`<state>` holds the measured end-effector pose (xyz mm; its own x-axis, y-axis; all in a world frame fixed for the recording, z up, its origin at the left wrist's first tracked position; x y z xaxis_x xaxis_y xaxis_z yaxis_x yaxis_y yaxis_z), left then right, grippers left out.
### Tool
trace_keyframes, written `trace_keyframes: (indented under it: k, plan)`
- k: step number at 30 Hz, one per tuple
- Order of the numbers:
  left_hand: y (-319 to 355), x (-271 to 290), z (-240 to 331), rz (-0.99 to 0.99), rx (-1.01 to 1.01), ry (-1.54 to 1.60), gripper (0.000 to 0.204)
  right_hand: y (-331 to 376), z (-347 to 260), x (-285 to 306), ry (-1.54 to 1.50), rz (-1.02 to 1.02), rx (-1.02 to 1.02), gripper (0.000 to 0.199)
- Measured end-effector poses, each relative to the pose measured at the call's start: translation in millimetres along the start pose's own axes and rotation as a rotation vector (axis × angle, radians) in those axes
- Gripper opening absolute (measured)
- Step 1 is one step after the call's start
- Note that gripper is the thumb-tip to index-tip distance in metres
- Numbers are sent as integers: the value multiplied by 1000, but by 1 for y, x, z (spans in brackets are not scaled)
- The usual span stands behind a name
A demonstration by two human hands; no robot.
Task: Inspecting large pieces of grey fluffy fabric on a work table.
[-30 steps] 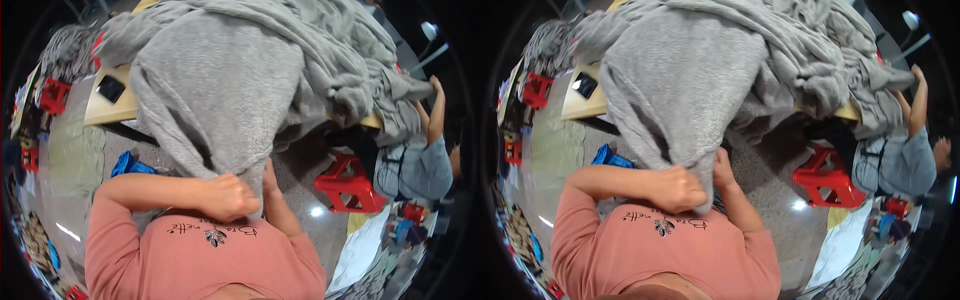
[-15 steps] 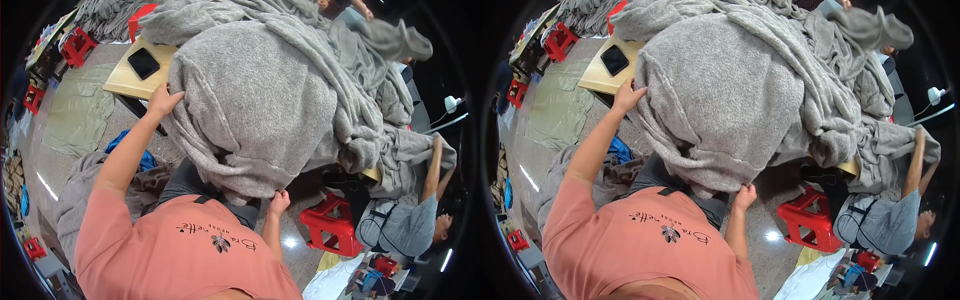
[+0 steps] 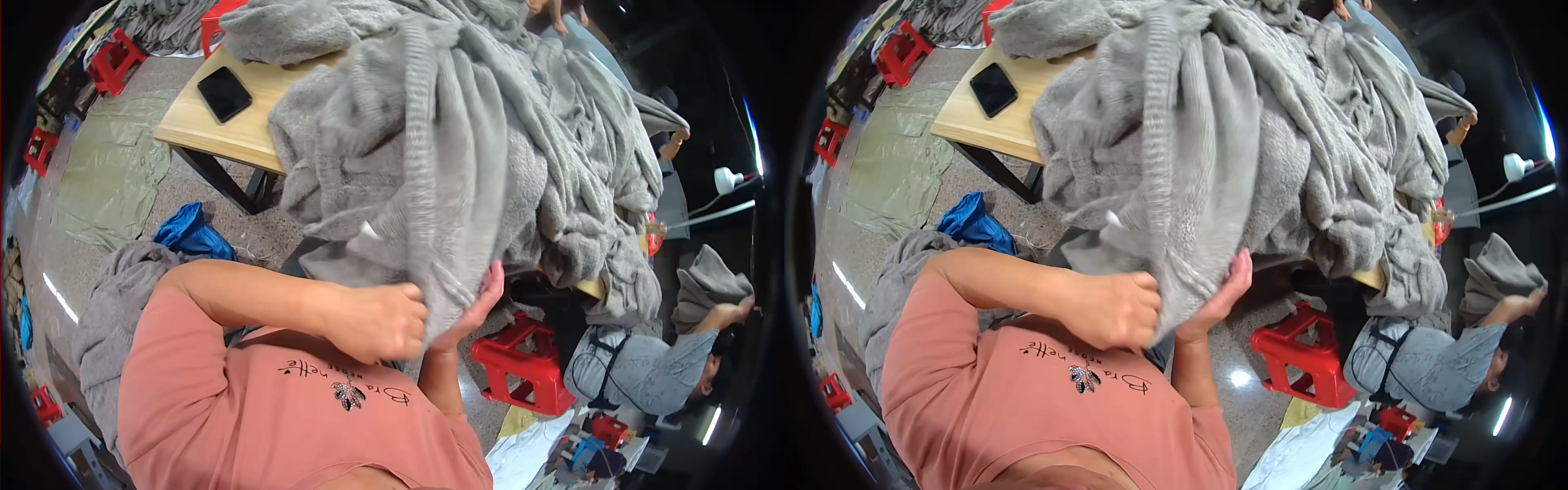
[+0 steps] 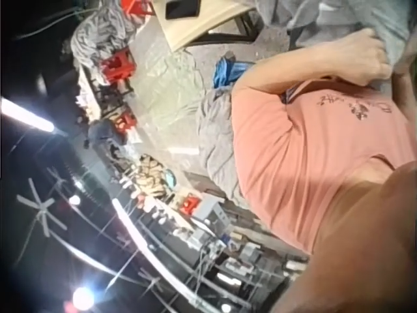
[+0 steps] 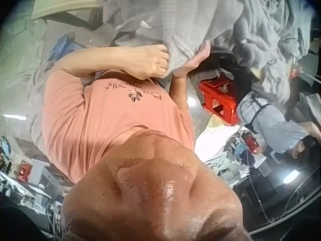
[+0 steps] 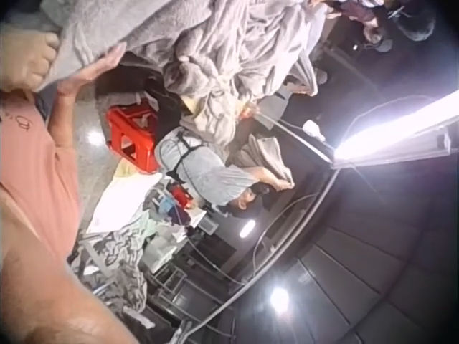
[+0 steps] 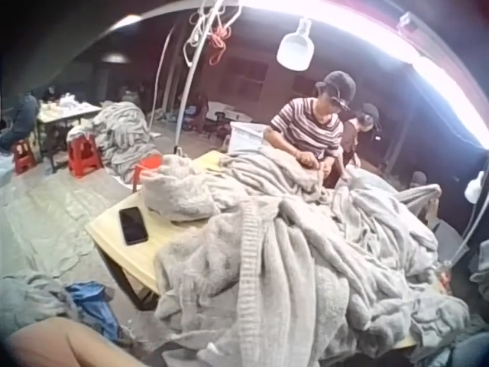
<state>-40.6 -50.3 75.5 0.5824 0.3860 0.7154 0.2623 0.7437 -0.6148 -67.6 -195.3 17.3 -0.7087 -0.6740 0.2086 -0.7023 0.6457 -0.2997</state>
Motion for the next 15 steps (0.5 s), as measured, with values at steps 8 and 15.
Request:
trace_keyframes:
  k: [8, 15]
  plan:
    - [90, 8, -33, 880, 1038, 457, 14, 22, -14, -30, 66, -836, 376, 22]
    - [74, 50, -76, 1182, 899, 497, 21, 76, -19, -52, 12, -1404, 244, 18]
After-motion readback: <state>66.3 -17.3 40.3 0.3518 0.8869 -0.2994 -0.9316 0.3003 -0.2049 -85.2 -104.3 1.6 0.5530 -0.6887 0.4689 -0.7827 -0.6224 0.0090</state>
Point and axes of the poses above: each hand's wrist, its own y-axis away from the middle knuckle, its own x-axis out of the back of the hand, z = x × y, the point moved 4 cm from there along -y, towards the middle knuckle, and after that the axes turned 12 degrees about -x, right-handed, at the moved point
